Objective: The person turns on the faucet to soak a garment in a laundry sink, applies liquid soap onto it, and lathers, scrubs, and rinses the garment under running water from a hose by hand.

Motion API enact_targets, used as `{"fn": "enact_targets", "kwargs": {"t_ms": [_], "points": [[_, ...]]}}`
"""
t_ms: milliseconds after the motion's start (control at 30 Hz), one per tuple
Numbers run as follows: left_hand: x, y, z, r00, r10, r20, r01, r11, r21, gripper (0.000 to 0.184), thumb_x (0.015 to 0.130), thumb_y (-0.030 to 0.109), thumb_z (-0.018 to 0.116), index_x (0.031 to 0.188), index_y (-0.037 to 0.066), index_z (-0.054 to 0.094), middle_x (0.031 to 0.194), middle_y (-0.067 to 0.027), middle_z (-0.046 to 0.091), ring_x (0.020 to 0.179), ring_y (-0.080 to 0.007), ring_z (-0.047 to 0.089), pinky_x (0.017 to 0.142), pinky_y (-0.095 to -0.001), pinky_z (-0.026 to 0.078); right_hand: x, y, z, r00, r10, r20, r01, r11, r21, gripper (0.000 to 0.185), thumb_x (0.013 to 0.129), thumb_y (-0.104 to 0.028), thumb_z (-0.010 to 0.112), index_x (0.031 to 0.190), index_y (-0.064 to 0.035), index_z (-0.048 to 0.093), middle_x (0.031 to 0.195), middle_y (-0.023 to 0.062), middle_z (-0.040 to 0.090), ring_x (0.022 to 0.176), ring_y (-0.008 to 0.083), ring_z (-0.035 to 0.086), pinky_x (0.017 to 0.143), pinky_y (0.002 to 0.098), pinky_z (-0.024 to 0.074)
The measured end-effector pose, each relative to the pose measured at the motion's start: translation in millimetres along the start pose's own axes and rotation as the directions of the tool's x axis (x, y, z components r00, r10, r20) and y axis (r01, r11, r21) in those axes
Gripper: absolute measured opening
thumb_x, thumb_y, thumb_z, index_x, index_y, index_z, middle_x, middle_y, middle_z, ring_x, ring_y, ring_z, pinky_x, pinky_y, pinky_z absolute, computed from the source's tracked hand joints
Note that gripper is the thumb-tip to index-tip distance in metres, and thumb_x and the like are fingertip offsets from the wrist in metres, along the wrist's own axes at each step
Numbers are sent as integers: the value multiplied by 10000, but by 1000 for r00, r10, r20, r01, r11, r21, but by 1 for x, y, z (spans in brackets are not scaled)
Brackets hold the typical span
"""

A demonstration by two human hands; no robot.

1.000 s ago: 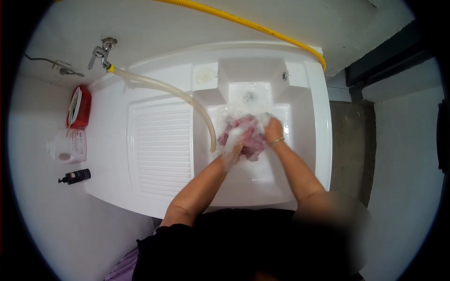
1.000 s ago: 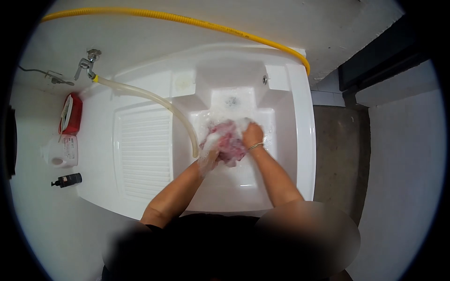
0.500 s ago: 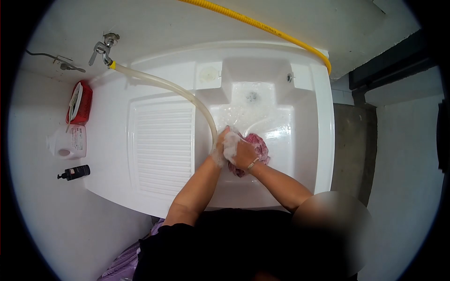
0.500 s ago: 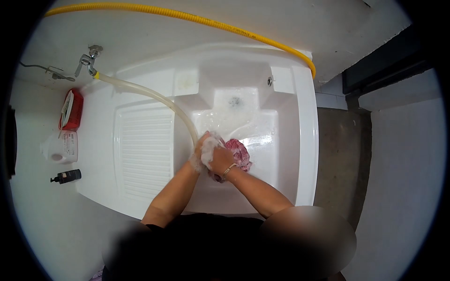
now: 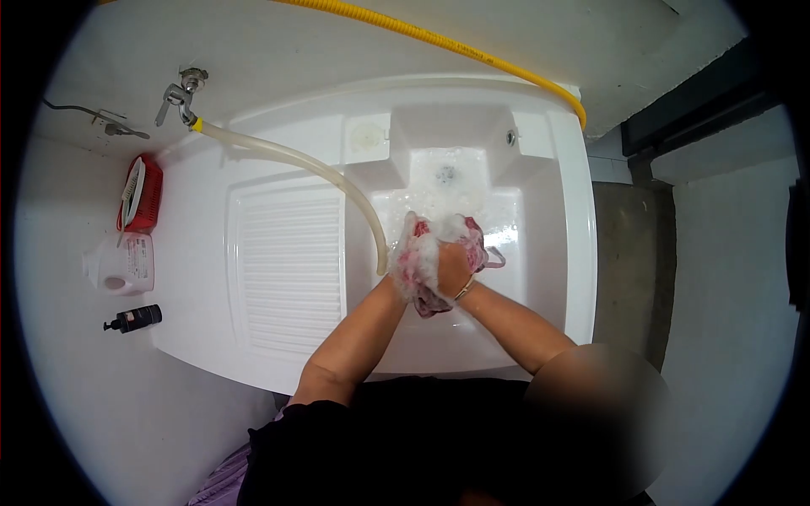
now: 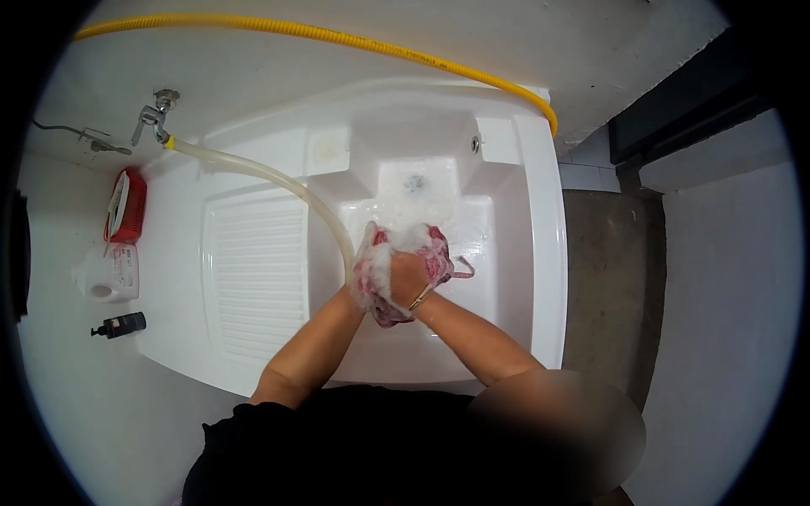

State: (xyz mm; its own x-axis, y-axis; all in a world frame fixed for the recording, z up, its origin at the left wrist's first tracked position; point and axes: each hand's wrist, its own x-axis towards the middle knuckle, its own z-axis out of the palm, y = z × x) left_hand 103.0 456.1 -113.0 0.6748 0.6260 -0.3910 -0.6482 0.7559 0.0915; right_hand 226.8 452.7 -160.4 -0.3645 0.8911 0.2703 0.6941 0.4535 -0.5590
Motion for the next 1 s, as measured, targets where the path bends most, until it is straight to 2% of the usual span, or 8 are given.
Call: {"fn": "enact_targets", "kwargs": {"t_ms": [67,200,300,367,533,833,933,1000], "points": [[17,-16,-72,771,634,-54,-328,468,821,253,850,274,458,906,39,530,868,-60,581,716,-179,575,756,-304,479,-2,20,-4,995,-10,103,23,992,-124,91,613,-59,554,702,-41,549,716,150,565,662,327,559,547,421,419],[-2,-1,-3,902,279,-329,-133,906,403,395,854,270,498,1173,43,445,913,-84,547,829,-197,556,670,-377,486,8,78,-38,846,494,200,-414,845,-338,301,718,-234,582,890,13,592,944,197,572,886,309,564,759,385,467],[-5,-9,-61,952,296,-74,48,94,994,369,846,241,478,1175,78,445,991,-110,537,881,-198,554,707,-387,487,6,84,-56,746,604,278,-606,790,-92,409,750,-300,577,1002,21,556,1032,202,554,974,329,525,866,389,409],[-8,-22,-33,949,278,-148,50,332,942,388,851,278,469,1178,72,443,1024,-124,534,916,-205,548,747,-391,478,-9,77,-30,934,246,259,-232,969,-83,400,780,-283,525,1073,-10,528,1089,192,534,1042,334,484,932,395,348],[-6,-34,-30,937,-8,-348,39,996,83,570,816,507,482,1233,127,406,1185,-99,482,1098,-266,456,881,-430,420,-38,34,51,818,471,329,-487,872,-37,229,776,-182,471,917,-23,556,924,195,587,848,356,571,758,399,457],[7,-46,-61,945,286,-161,-235,933,274,331,893,329,403,1132,109,467,1025,-43,543,970,-167,521,840,-300,435,9,-23,-18,938,99,333,-75,994,-84,239,768,-286,535,846,-69,596,757,147,610,709,309,597,614,396,471],[18,-40,-54,939,298,-170,-256,939,228,308,896,323,396,1102,108,477,997,-37,541,942,-165,525,820,-291,439,18,-13,-20,739,567,365,-587,807,-67,203,751,-265,548,839,-88,594,722,127,604,685,302,591,610,391,464],[7,-33,-65,879,452,150,-426,605,672,346,903,311,385,1169,102,455,1078,-43,530,995,-164,503,845,-295,435,-13,-23,1,989,148,25,-150,986,78,203,719,-279,560,804,-97,587,730,125,579,673,306,561,589,397,424]]}}
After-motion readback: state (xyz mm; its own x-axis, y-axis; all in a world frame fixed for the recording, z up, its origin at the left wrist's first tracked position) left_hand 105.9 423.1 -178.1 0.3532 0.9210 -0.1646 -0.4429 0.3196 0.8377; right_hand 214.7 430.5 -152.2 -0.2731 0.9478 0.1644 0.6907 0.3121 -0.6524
